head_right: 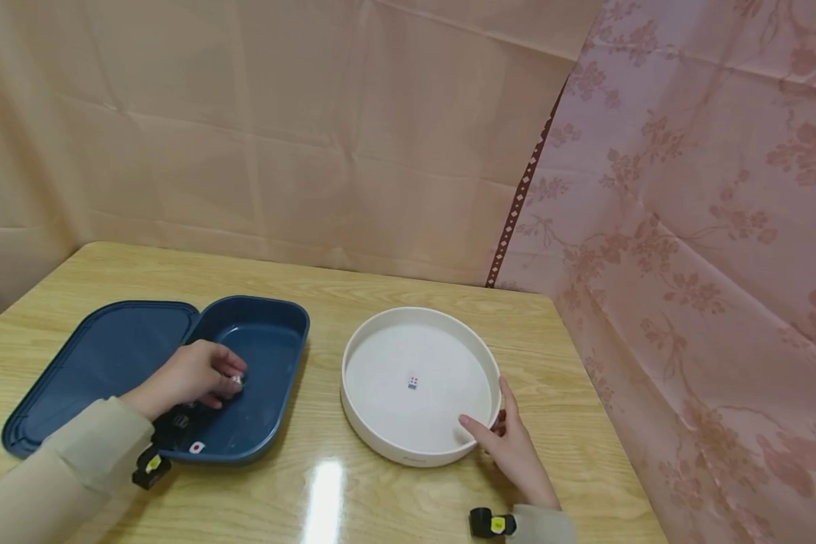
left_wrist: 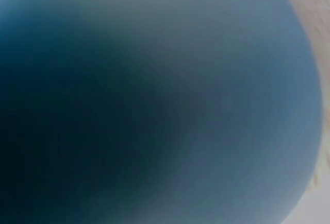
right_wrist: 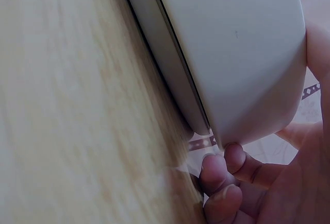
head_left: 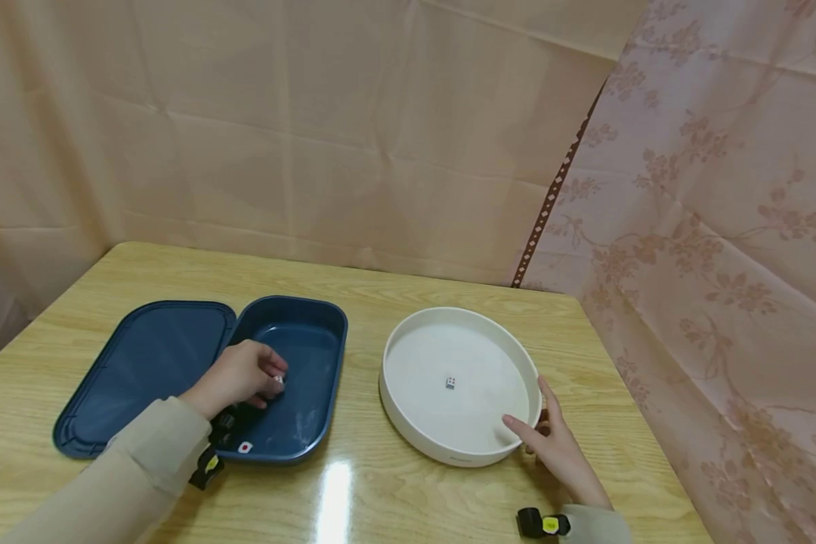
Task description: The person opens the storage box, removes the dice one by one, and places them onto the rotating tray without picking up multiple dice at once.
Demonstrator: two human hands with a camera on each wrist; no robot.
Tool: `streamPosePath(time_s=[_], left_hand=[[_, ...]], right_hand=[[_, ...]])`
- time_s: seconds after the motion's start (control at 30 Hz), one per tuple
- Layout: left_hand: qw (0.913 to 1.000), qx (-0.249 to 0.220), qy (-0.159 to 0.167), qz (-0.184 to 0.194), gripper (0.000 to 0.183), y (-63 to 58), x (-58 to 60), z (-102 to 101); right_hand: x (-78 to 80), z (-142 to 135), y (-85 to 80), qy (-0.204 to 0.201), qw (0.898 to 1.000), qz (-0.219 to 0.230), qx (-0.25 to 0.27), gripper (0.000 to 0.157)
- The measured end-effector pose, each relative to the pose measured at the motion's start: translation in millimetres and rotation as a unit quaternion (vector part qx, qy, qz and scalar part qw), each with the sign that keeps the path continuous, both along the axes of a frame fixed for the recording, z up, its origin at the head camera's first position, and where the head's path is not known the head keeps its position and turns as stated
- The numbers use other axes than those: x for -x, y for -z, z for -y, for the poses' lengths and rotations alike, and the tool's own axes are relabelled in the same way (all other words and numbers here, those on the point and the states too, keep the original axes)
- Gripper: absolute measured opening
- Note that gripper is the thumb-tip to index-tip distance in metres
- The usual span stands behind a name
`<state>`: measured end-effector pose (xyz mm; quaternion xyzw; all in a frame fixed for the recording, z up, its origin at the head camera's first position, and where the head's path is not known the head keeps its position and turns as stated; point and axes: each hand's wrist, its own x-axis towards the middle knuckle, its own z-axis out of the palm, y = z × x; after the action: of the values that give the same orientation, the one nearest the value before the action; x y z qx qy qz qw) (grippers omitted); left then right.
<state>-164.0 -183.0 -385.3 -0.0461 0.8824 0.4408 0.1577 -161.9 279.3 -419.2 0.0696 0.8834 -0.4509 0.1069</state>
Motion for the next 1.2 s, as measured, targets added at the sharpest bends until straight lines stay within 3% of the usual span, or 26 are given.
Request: streamPosePath(time_s=[0.17,0.4,0.77,1.2], left_hand=[[0.9997,-0.023,0.006,-0.005,0.032,-6.4,-1.7,-0.9],[0.9996,-0.013,0.011,-0.022,0.037,-17.7,-1.2,-3.2],[0.9978,-0.017,0.024,-0.059,0.038,-21.4,-4.4,-0.3],[0.9979,-0.008,0.047,-0.045,0.037,-20.7,-9.0,0.3]], right_hand=[[-0.6,-0.2,-0.6,0.000,1.000,0.003,-0.001,0.105],[-0.7,-0.6,-0.3,0.002,1.000,0.004,-0.006,0.106],[-0.1,-1.3,-0.3,0.000,1.000,0.007,-0.006,0.106],[0.0,-0.8,-0.4,0.000,1.000,0.007,-0.007,0.104]])
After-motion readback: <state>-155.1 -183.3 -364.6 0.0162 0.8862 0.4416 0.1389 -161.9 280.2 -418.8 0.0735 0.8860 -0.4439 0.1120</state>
